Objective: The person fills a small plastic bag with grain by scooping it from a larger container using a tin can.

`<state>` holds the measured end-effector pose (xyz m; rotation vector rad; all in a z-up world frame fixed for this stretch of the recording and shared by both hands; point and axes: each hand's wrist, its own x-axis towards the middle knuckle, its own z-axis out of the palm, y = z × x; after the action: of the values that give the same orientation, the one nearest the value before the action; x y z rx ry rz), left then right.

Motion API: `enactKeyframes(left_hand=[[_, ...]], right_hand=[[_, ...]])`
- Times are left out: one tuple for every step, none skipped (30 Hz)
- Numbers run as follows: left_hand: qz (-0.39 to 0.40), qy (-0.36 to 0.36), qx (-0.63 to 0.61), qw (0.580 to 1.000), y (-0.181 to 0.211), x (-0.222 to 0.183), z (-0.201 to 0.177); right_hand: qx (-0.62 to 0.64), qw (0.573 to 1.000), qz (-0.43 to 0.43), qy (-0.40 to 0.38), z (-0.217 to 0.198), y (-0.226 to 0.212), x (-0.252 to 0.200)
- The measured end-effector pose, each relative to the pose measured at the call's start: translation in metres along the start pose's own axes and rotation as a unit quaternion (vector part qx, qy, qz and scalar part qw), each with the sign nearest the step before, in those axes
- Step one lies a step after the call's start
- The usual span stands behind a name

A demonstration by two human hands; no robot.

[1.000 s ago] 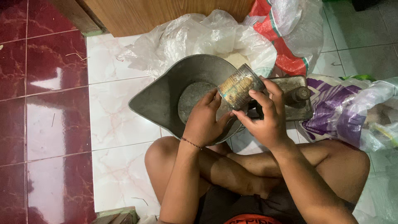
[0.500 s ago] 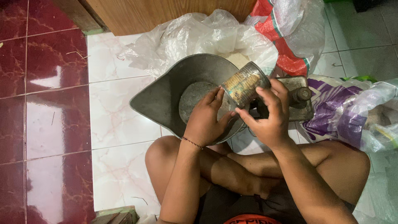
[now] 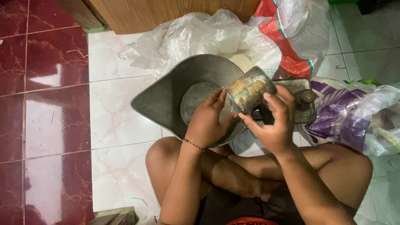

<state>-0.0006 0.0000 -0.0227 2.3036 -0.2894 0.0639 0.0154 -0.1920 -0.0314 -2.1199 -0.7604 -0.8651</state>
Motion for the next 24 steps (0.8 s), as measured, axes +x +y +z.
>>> enactKeyframes(left_hand=[[-0.001, -0.001, 0.001, 1.000, 0.000, 0.000, 0.000], [-0.002, -0.003, 0.001, 1.000, 0.002, 0.000, -0.001], [-0.004, -0.004, -0.001, 1.000, 0.003, 0.000, -0.002], [-0.006, -0.004, -0.002, 1.000, 0.005, 0.001, -0.002], [-0.006, -0.005, -0.003, 1.000, 0.004, 0.000, 0.000], [0.000, -0.004, -0.002, 1.000, 0.003, 0.000, 0.001], [0.003, 0.001, 0.001, 1.000, 0.001, 0.000, 0.001], [0.002, 0.003, 0.002, 1.000, -0.001, 0.001, 0.001], [0.002, 0.003, -0.001, 1.000, -0.001, 0.000, 0.001], [0.003, 0.003, -0.005, 1.000, -0.001, -0.001, 0.003], [0.004, 0.002, -0.005, 1.000, -0.002, 0.000, 0.003], [0.004, 0.001, -0.003, 1.000, -0.002, 0.001, 0.004], [0.004, 0.000, 0.000, 1.000, -0.003, 0.001, 0.004], [0.004, 0.000, 0.000, 1.000, -0.003, 0.001, 0.005], [0.003, 0.000, 0.002, 1.000, -0.004, 0.001, 0.005], [0.001, 0.001, 0.004, 1.000, -0.004, 0.001, 0.006], [0.001, 0.000, 0.002, 1.000, -0.002, 0.000, 0.004], [-0.007, -0.006, -0.001, 1.000, -0.001, -0.001, 0.003], [-0.012, -0.011, -0.002, 1.000, 0.001, 0.002, 0.001], [-0.010, -0.010, -0.002, 1.000, 0.001, 0.004, 0.002], [-0.006, -0.008, -0.001, 1.000, 0.000, 0.003, 0.002], [-0.002, -0.006, 0.000, 1.000, 0.000, 0.002, 0.003], [-0.001, -0.009, -0.002, 1.000, 0.000, 0.002, 0.005], [0.006, -0.006, 0.000, 1.000, 0.000, 0.002, 0.008]], right_hand=[[-0.008, 1.000, 0.003, -0.005, -0.003, -0.004, 0.001], [-0.008, 1.000, 0.005, -0.005, -0.003, -0.006, 0.005], [-0.002, 1.000, -0.002, -0.013, -0.003, -0.007, 0.009], [0.004, 1.000, -0.008, -0.022, -0.003, -0.009, 0.013], [0.003, 1.000, -0.007, -0.022, -0.003, -0.007, 0.010], [0.003, 1.000, -0.008, -0.021, -0.003, -0.005, 0.007], [0.007, 1.000, -0.011, -0.020, 0.000, -0.003, 0.006], [0.010, 1.000, -0.013, -0.020, 0.002, -0.001, 0.005], [0.001, 1.000, -0.009, -0.013, 0.002, 0.000, 0.001], [-0.008, 1.000, -0.005, -0.005, 0.003, 0.000, -0.002], [-0.008, 1.000, -0.005, -0.005, 0.003, 0.001, -0.004], [-0.005, 1.000, 0.003, -0.004, 0.004, 0.001, -0.005], [-0.001, 1.000, 0.012, -0.003, 0.006, 0.001, -0.006], [-0.002, 1.000, 0.012, -0.003, 0.005, 0.001, -0.007], [0.007, 1.000, 0.021, -0.004, 0.005, 0.001, -0.007], [0.016, 0.999, 0.030, -0.005, 0.006, 0.001, -0.006], [0.014, 0.999, 0.030, -0.006, 0.006, -0.003, -0.006], [0.061, 0.995, 0.079, 0.003, 0.006, -0.007, -0.006], [0.108, 0.986, 0.125, 0.014, 0.007, -0.009, -0.004], [0.106, 0.987, 0.124, 0.015, 0.007, -0.003, -0.004], [0.166, 0.975, 0.142, 0.032, 0.007, 0.000, -0.006], [0.225, 0.960, 0.161, 0.048, 0.007, 0.003, -0.009], [0.222, 0.960, 0.162, 0.049, 0.004, 0.005, -0.013], [0.259, 0.942, 0.201, 0.067, 0.001, 0.008, -0.016]])
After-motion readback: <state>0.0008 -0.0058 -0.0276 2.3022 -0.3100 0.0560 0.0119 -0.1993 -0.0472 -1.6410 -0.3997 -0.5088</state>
